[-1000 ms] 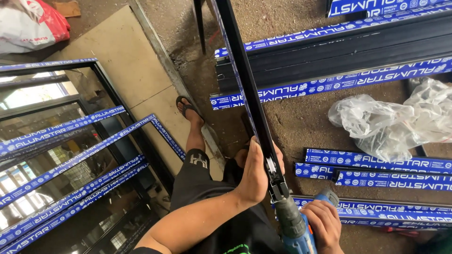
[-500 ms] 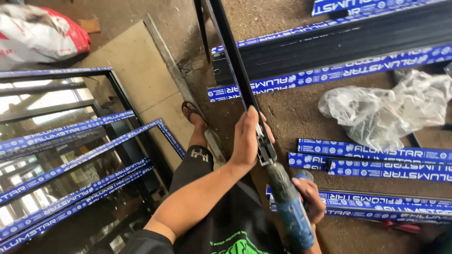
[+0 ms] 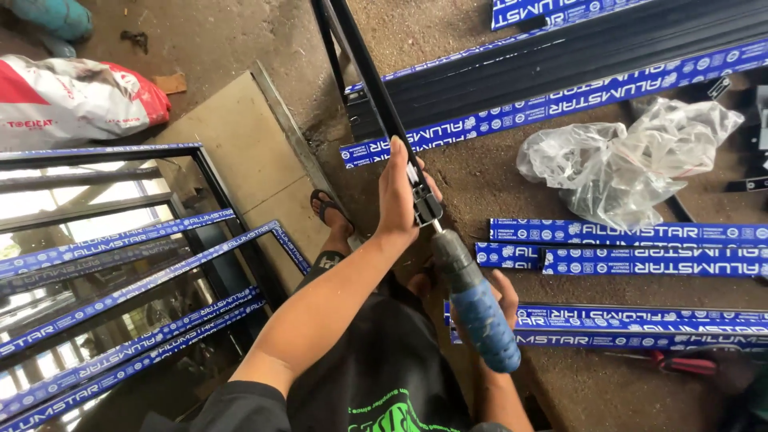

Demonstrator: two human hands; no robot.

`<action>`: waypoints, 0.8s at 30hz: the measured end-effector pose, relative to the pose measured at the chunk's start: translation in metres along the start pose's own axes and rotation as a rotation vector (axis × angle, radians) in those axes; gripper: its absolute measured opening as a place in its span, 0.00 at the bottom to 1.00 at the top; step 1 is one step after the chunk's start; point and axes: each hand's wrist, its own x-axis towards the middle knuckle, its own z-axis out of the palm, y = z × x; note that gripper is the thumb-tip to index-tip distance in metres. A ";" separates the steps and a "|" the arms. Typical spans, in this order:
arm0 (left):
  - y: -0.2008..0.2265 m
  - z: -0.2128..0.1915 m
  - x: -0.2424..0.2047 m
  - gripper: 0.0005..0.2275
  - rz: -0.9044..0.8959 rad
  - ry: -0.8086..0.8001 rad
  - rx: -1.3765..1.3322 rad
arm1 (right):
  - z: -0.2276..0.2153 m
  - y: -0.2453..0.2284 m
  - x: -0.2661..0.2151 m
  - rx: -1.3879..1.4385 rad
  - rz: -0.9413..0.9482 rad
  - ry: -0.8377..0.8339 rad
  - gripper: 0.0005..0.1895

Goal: The person assembles aluminum window frames by inserting corner connectors into the ends of aluminum profiles and securing them with a cordless drill. The person handles multiple profiles and connectors, aligning them and drilling to fasten the joints.

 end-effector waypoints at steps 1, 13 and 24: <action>-0.004 0.004 0.002 0.26 0.071 0.047 0.023 | 0.003 0.002 0.001 -0.027 -0.010 0.066 0.35; -0.011 0.017 0.010 0.28 0.112 0.117 0.038 | 0.050 -0.041 0.033 -0.024 0.159 0.266 0.32; 0.010 0.015 -0.003 0.25 -0.022 0.069 0.066 | 0.036 -0.018 0.010 0.259 0.357 -0.019 0.02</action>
